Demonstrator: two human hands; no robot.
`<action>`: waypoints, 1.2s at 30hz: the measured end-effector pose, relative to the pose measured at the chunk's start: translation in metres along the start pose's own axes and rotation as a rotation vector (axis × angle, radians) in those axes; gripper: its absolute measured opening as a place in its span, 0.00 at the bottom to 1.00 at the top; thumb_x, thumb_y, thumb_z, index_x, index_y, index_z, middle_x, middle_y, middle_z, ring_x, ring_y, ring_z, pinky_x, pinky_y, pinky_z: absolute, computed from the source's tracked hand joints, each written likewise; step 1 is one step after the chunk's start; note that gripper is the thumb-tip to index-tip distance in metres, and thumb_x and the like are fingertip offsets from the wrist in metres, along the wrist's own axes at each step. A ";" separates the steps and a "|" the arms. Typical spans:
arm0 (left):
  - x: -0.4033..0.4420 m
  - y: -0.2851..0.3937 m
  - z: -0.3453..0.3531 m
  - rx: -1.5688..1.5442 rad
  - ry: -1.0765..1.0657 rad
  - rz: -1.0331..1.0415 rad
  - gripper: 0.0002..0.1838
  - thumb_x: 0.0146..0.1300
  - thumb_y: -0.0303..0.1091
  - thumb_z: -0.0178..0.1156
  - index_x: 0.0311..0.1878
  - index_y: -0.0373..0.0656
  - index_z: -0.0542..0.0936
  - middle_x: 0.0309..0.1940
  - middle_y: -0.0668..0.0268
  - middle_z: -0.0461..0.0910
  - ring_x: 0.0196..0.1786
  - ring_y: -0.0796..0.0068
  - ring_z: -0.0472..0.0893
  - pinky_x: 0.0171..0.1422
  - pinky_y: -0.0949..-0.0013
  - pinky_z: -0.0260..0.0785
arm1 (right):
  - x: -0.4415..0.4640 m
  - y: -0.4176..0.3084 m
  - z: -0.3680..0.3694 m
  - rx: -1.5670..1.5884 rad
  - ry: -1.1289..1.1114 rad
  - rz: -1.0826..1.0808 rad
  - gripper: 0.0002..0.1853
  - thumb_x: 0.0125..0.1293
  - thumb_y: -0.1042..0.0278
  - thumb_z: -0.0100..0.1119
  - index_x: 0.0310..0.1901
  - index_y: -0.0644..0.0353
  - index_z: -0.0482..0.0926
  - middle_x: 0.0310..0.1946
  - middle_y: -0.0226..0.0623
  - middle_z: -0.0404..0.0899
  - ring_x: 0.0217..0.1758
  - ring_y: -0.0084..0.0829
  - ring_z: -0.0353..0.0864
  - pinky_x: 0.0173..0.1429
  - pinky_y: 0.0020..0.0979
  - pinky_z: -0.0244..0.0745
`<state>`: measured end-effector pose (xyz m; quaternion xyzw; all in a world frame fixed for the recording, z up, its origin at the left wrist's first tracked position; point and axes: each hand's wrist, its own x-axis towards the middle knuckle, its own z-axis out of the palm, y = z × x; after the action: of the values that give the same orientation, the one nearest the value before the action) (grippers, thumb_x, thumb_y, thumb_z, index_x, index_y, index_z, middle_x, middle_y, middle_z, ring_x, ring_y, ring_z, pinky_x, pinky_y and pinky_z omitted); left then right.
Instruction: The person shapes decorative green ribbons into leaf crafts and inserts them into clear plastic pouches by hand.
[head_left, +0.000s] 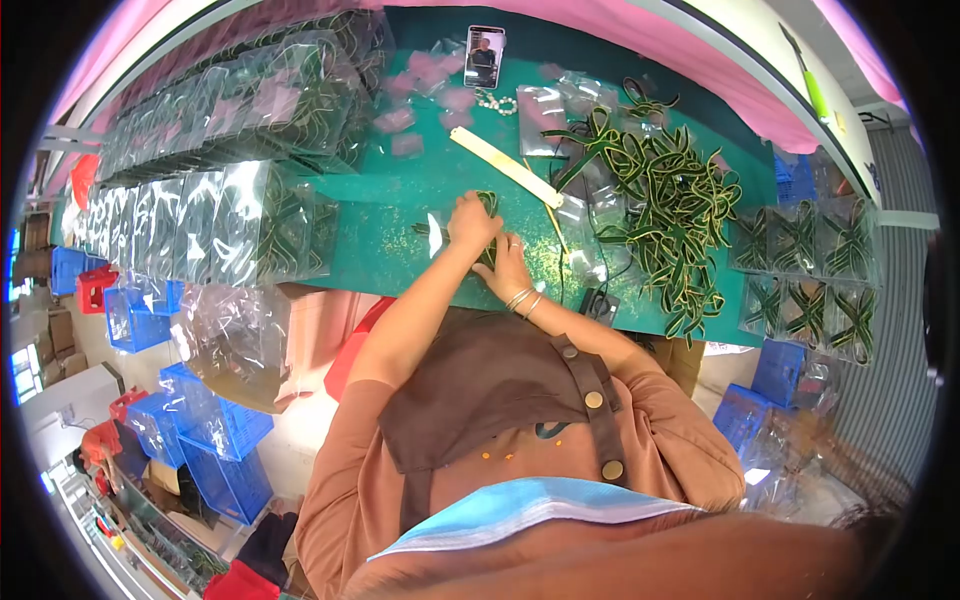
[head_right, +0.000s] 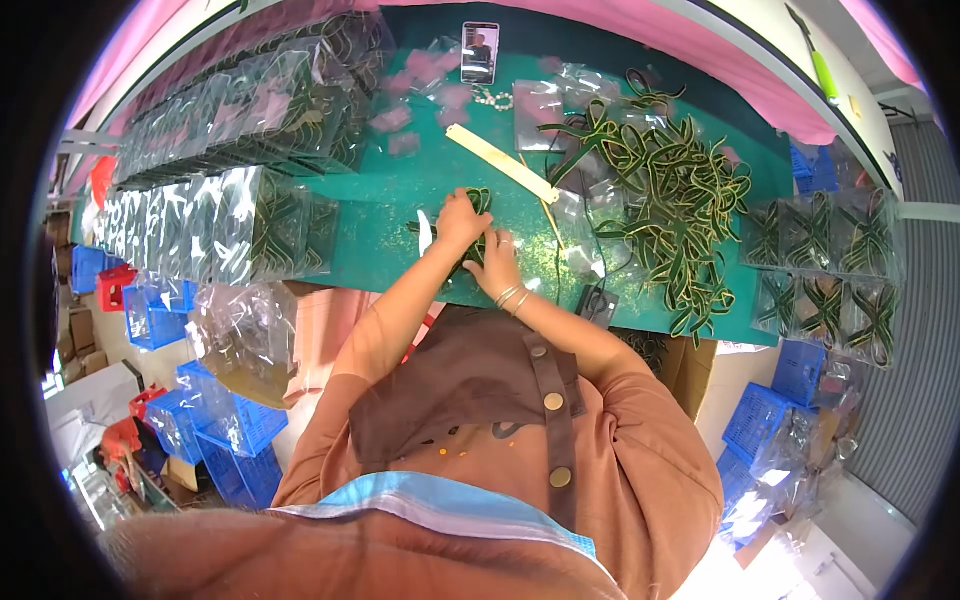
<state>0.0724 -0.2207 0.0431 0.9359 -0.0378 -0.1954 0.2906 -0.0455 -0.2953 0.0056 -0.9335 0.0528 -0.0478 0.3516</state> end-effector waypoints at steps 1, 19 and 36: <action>-0.002 0.001 0.002 0.010 -0.008 0.002 0.36 0.48 0.44 0.72 0.55 0.31 0.68 0.51 0.43 0.75 0.51 0.40 0.80 0.54 0.47 0.75 | 0.001 0.005 0.004 0.067 0.013 0.015 0.43 0.51 0.65 0.75 0.64 0.69 0.60 0.55 0.55 0.68 0.58 0.54 0.69 0.62 0.47 0.68; 0.035 -0.019 0.025 -0.129 -0.025 -0.060 0.40 0.47 0.45 0.71 0.59 0.32 0.65 0.54 0.38 0.71 0.56 0.37 0.74 0.63 0.49 0.68 | 0.003 0.025 0.011 0.207 0.126 0.019 0.40 0.48 0.70 0.75 0.63 0.62 0.64 0.61 0.56 0.62 0.64 0.57 0.64 0.68 0.46 0.64; 0.018 -0.024 0.030 -0.136 0.259 0.101 0.38 0.49 0.43 0.69 0.59 0.31 0.68 0.48 0.39 0.74 0.49 0.39 0.78 0.58 0.50 0.72 | -0.007 0.043 -0.001 0.348 0.046 -0.044 0.41 0.50 0.65 0.76 0.65 0.60 0.64 0.63 0.52 0.65 0.67 0.54 0.67 0.68 0.42 0.67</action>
<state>0.0758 -0.2201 0.0010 0.9283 -0.0338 -0.0603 0.3653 -0.0551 -0.3277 -0.0225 -0.8580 0.0315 -0.0853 0.5055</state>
